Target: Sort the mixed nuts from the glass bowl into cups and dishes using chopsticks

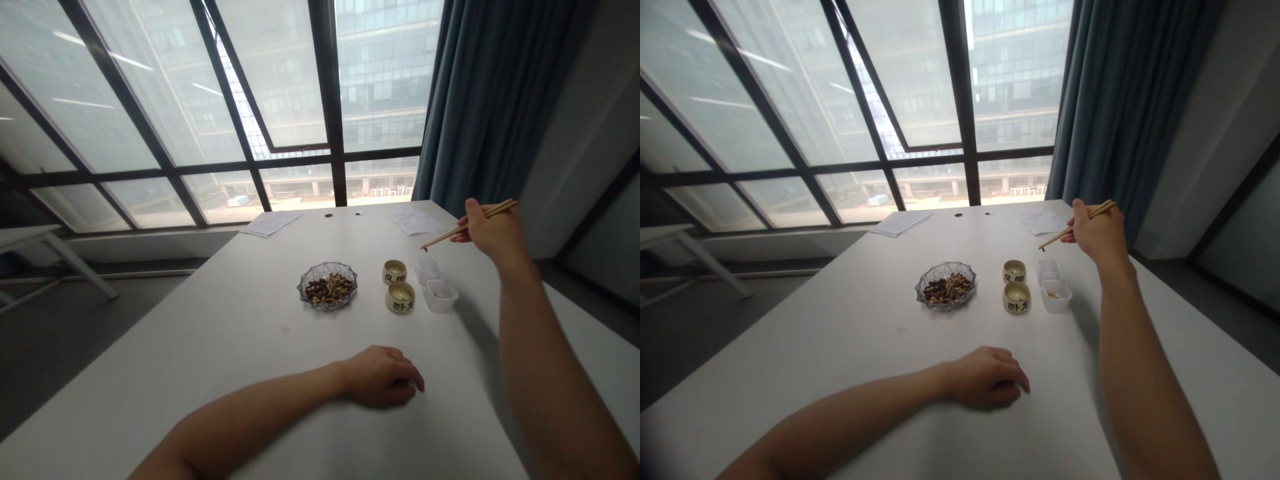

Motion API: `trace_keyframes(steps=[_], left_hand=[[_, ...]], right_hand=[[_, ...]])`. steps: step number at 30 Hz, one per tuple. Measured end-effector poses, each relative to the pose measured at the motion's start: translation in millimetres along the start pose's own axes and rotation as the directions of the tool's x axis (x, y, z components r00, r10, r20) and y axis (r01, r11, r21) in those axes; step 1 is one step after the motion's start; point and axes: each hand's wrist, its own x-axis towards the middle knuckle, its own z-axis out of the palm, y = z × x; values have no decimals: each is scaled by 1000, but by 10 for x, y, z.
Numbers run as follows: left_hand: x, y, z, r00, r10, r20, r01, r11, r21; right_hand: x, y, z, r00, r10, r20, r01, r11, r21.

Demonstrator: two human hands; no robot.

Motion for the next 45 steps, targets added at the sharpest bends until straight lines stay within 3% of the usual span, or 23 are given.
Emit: trace_keyframes(steps=[8,17,22,27,34,38,45], left_hand=[[0,19,-32,1000,-2,13,3,1000,-22],[9,20,-24,1000,-3,18,3,1000,-13],[7,27,-26,1000,2,8,-2,1000,1],[6,14,-16,1000,12,9,-12,1000,12],[8,9,-18,1000,-11,20,11,1000,-8],[7,-3,-10,1000,-11,20,11,1000,-10],[5,-14,17,1000,12,6,-12,1000,2]], right_hand=[[57,109,-28,984,158,76,-150,984,-98],[62,138,-1,972,211,106,-211,977,-11],[28,74,36,991,121,52,-122,992,14],[-76,-85,107,999,44,23,-47,988,149],[-324,-339,363,983,-100,154,46,946,321],[-571,-404,650,933,-152,326,22,930,368],[-1079,-375,1155,759,-228,610,4,938,346]])
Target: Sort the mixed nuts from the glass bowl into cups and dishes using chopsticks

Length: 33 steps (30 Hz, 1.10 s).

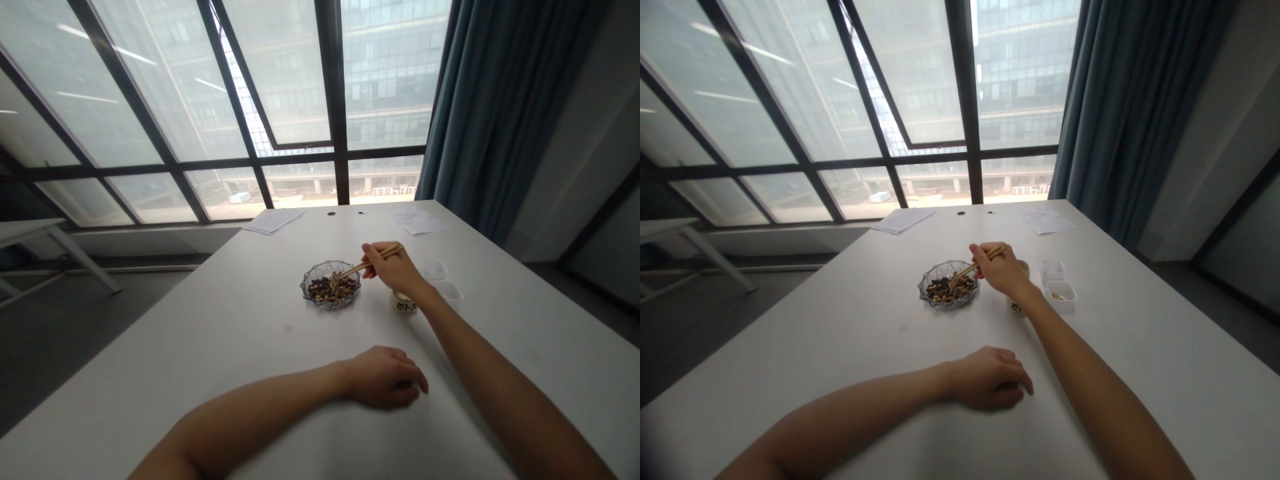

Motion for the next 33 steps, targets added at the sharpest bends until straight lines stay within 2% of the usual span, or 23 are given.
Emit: trace_keyframes(steps=[3,6,9,15,20,28,33], left_hand=[[-2,-9,15,1000,-6,2,6,1000,-2],[-5,-23,31,1000,1,-3,-1,1000,-9],[-6,-32,40,1000,14,-7,-14,1000,-9],[-6,-12,3,999,40,20,-40,999,10],[-9,1,-30,997,74,32,-75,997,23],[-13,-16,-11,998,54,41,-55,998,13],[-2,1,-7,998,52,31,-53,998,34]], right_hand=[[-48,33,142,998,15,68,-13,999,-36],[-75,30,184,996,30,89,-25,998,-58],[-96,25,225,994,41,99,-38,999,-25],[-167,113,427,972,16,235,-31,998,62],[-171,194,466,971,18,236,-41,995,91],[-176,318,533,960,6,282,-46,990,136],[-188,327,560,969,28,245,-60,991,123]])
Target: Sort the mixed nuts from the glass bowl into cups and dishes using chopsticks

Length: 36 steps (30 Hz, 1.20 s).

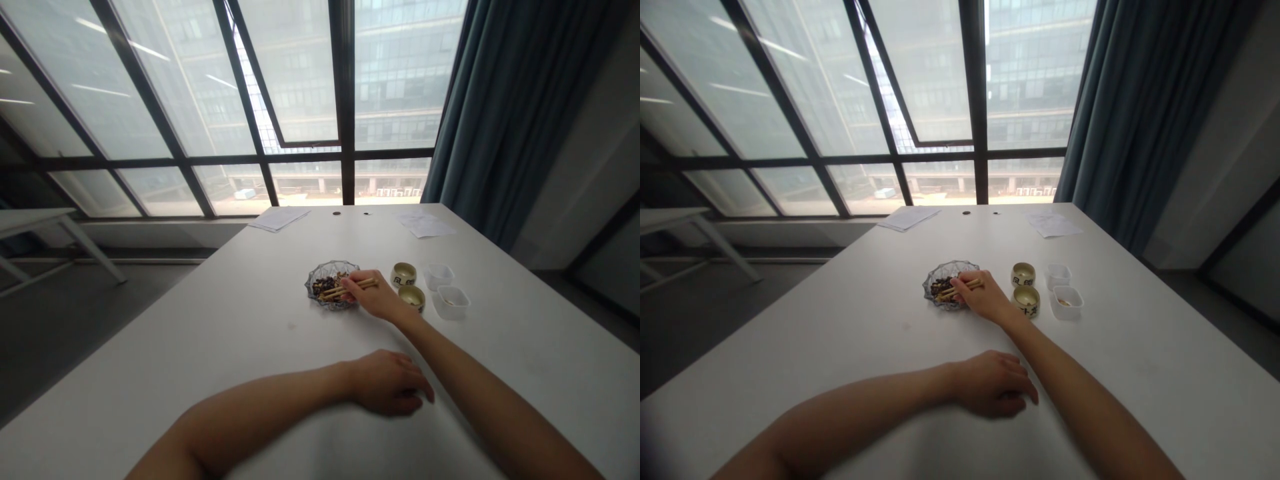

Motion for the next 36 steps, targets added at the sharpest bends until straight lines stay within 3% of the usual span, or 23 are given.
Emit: trace_keyframes(steps=[8,14,16,19,23,25,29,36], left_hand=[[-15,3,-6,1000,12,-10,-12,1000,10],[-9,-1,-2,1000,20,-21,-20,1000,0],[-6,1,-1,999,20,-28,-20,1000,3],[-2,5,0,999,22,-37,-21,1000,12],[-1,4,-1,999,24,-40,-24,1000,5],[-2,2,-5,999,14,-34,-15,1000,-2],[-3,2,-16,1000,-5,-16,5,1000,-5],[1,10,-17,1000,-9,-23,9,1000,1]], right_hand=[[-5,-204,-99,995,1,-95,-3,1000,-16],[41,-401,-448,968,-41,-248,41,999,-7],[49,-470,-637,938,-78,-338,82,997,-2],[35,-565,-965,857,-114,-502,113,993,-34],[-14,-596,-1369,746,-44,-664,14,999,-51],[-36,-571,-1505,723,21,-690,-71,996,-44],[-59,-527,-1621,721,135,-680,-193,981,-11],[-80,-575,-1581,733,170,-659,-237,972,-12]])
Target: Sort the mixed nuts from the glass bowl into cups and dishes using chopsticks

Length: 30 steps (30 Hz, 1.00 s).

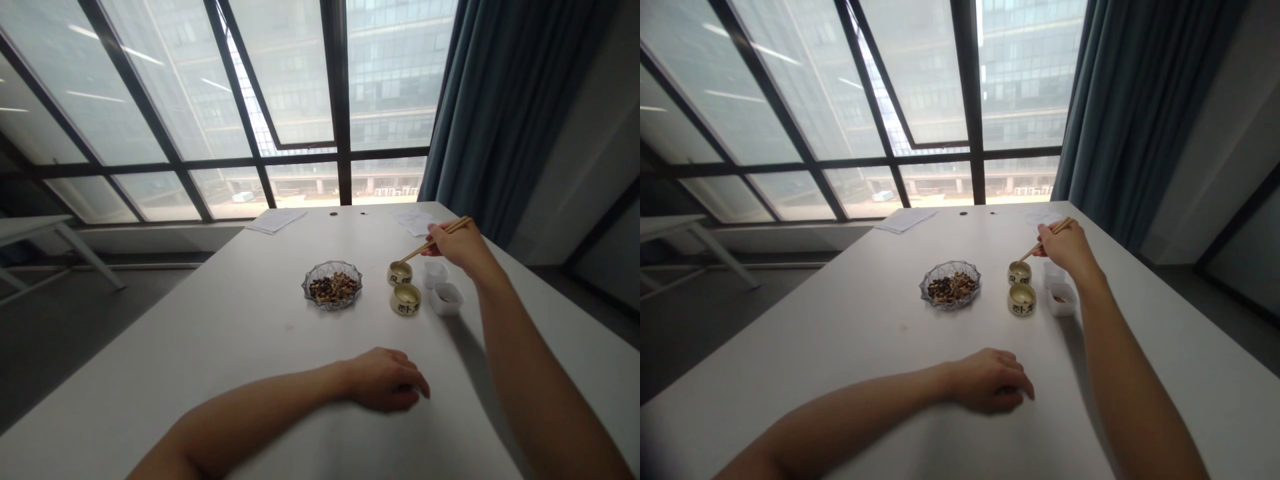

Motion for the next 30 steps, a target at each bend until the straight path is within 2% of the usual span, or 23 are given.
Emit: trace_keyframes(steps=[5,8,10,13,16,19,22,26,30], left_hand=[[-5,-10,7,1000,12,0,-12,1000,3],[-8,-8,14,1000,3,2,-3,1000,-7],[-10,-4,11,1000,-7,0,7,1000,-7],[-15,-17,-24,999,-23,-33,24,999,39],[-34,-57,-87,997,-31,-76,38,994,99],[-57,-90,-124,995,-39,-93,48,994,96],[-66,-94,-114,995,-19,-98,27,996,84],[-56,-89,-87,995,8,-103,-1,998,70],[-54,-106,-72,995,8,-100,-2,998,60]], right_hand=[[-11,19,73,997,-68,29,68,997,-22],[-57,11,157,980,-174,100,176,984,-10],[-126,-13,229,939,-281,198,279,959,39],[-274,-58,358,847,-394,356,374,919,127],[-428,-73,500,758,-445,476,423,892,160],[-543,-32,650,707,-443,551,420,890,176],[-614,53,809,708,-390,588,354,917,182],[-664,171,1001,779,-285,559,214,958,190],[-711,250,1126,789,-256,558,150,962,228]])
